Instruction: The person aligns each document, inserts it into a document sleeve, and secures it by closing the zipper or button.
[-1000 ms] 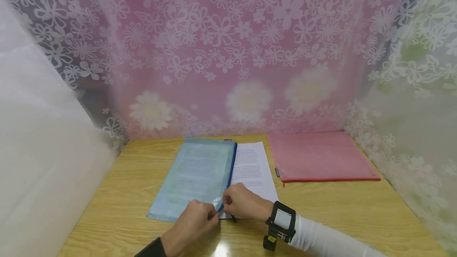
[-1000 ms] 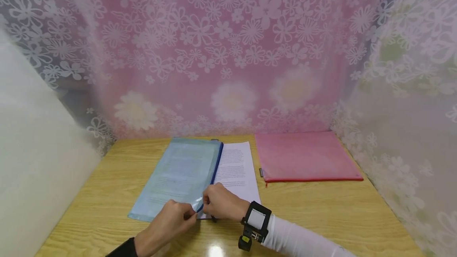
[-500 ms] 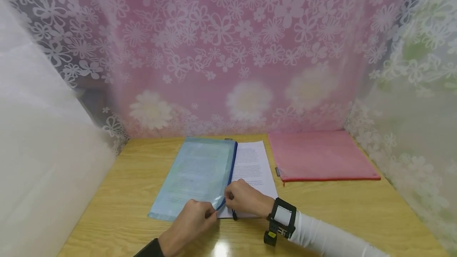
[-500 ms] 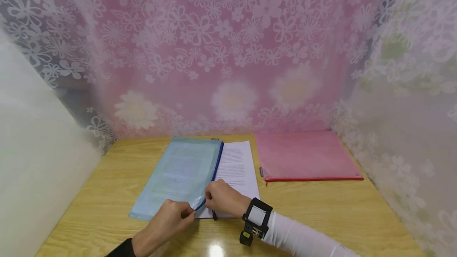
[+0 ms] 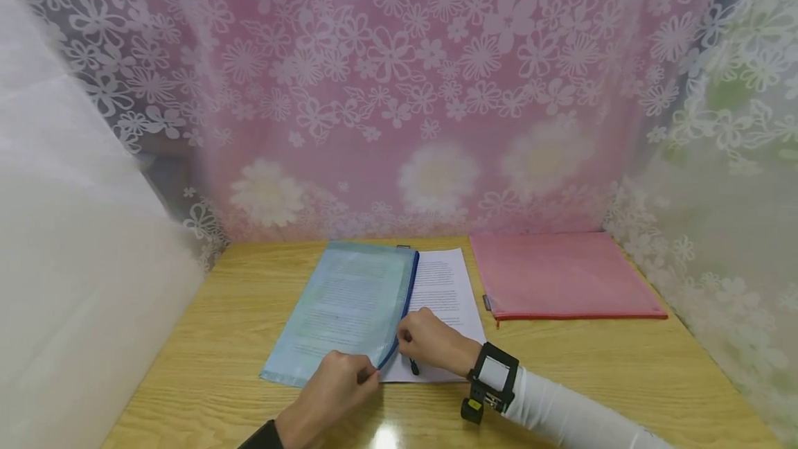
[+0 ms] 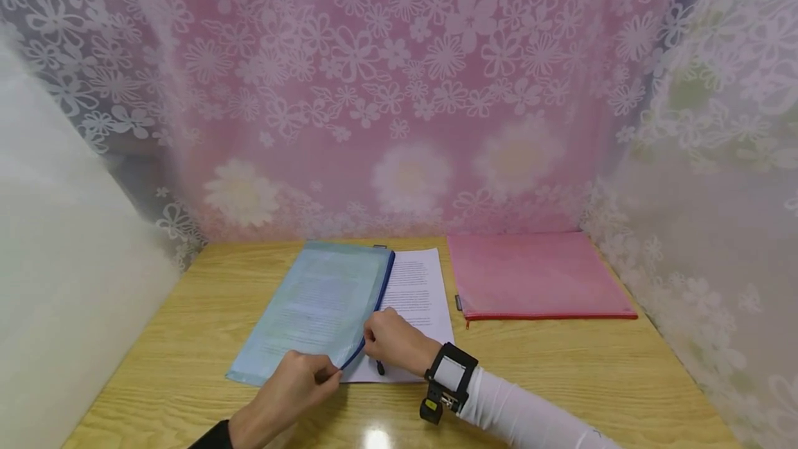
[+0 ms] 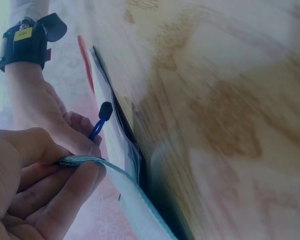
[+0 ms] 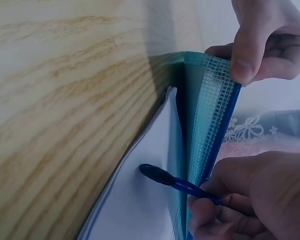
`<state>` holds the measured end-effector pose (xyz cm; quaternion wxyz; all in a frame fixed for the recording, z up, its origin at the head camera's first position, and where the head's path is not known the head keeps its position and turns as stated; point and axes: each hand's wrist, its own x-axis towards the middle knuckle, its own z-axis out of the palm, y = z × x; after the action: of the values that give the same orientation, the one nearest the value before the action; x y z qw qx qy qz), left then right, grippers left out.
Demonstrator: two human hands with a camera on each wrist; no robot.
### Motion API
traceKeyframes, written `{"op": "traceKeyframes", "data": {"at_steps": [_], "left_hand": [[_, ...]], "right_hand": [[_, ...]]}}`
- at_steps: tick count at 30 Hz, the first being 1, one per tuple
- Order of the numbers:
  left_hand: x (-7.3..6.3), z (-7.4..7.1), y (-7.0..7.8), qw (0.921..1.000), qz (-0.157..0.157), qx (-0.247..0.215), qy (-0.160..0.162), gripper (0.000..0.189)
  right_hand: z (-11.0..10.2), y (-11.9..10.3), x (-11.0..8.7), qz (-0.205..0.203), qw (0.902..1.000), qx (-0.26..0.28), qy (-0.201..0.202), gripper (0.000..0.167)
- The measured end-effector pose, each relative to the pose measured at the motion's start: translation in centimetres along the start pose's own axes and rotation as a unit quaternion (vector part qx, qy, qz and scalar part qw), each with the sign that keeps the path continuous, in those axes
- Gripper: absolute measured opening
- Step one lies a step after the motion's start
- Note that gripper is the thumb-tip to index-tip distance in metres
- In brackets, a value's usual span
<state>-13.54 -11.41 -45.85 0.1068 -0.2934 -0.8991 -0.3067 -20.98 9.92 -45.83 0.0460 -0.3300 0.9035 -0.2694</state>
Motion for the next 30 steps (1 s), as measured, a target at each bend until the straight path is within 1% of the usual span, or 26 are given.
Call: {"op": "traceKeyframes", "data": {"at_steps": [6, 9, 13, 17, 26, 30], "left_hand": [[-0.1, 0.0, 0.0, 0.9999, 0.008, -0.003, 0.014, 0.014], [-0.1, 0.0, -0.1, 0.9999, 0.007, -0.005, 0.010, 0.015], [-0.1, 0.0, 0.0, 0.9999, -0.002, -0.009, 0.003, 0.014], [-0.1, -0.1, 0.1, 0.9999, -0.007, -0.007, 0.000, 0.013], [-0.3, -0.1, 0.1, 0.9999, 0.010, -0.008, 0.006, 0.013], [-0.2, -0.2, 0.2, 0.9999, 0.010, -0.008, -0.001, 0.014]], "right_hand": [[-0.2, 0.2, 0.2, 0.009, 1.0000, -0.001, 0.002, 0.025], [-0.2, 0.3, 0.2, 0.007, 1.0000, 0.000, 0.001, 0.024], [-0.2, 0.4, 0.3, 0.007, 1.0000, -0.001, 0.004, 0.023], [-0.3, 0.5, 0.4, 0.013, 0.9999, -0.004, 0.006, 0.020], [-0.3, 1.7, 0.7, 0.030, 0.9995, -0.007, 0.010, 0.018], [-0.4, 2.1, 1.0, 0.025, 0.9995, -0.006, 0.016, 0.020]]}}
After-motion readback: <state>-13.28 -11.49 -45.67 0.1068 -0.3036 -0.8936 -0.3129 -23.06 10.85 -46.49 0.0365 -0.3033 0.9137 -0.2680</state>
